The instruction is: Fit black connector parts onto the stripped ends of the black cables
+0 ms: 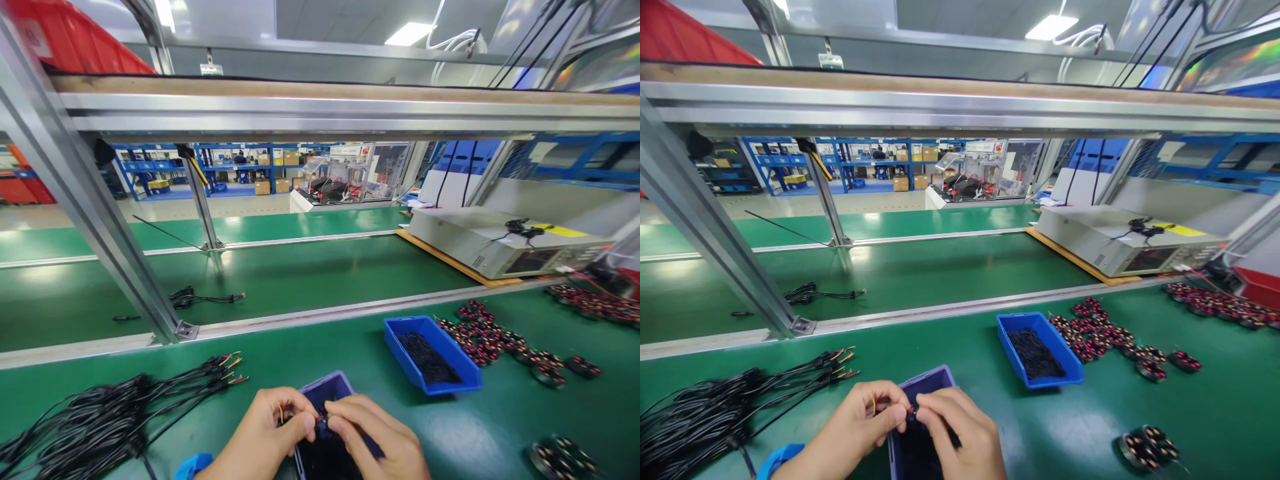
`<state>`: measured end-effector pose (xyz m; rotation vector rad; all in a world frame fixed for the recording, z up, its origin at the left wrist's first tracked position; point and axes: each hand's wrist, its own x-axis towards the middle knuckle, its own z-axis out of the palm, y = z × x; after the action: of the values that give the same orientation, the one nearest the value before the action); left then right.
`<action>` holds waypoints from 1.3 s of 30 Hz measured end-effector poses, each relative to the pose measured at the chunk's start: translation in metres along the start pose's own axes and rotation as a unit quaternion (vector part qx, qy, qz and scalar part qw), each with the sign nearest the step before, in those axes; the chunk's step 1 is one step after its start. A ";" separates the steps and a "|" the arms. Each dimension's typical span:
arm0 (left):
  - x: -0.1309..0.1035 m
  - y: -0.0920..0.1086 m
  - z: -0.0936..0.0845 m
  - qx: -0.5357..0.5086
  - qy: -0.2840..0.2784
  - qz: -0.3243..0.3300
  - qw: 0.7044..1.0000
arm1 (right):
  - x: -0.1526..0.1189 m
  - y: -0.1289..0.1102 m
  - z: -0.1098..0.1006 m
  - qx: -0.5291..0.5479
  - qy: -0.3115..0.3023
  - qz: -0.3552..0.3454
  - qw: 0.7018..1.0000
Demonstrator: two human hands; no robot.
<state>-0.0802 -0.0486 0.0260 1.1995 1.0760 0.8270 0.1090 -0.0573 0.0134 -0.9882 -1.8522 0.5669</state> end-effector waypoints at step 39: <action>-0.003 0.009 -0.005 0.017 0.008 -0.038 0.999 | 0.015 -0.010 -0.005 -0.022 -0.014 -0.202 0.979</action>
<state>-0.0855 -0.0476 0.0351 1.1753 1.1454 0.7637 0.1053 -0.0510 0.0307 -0.6074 -2.0252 0.2943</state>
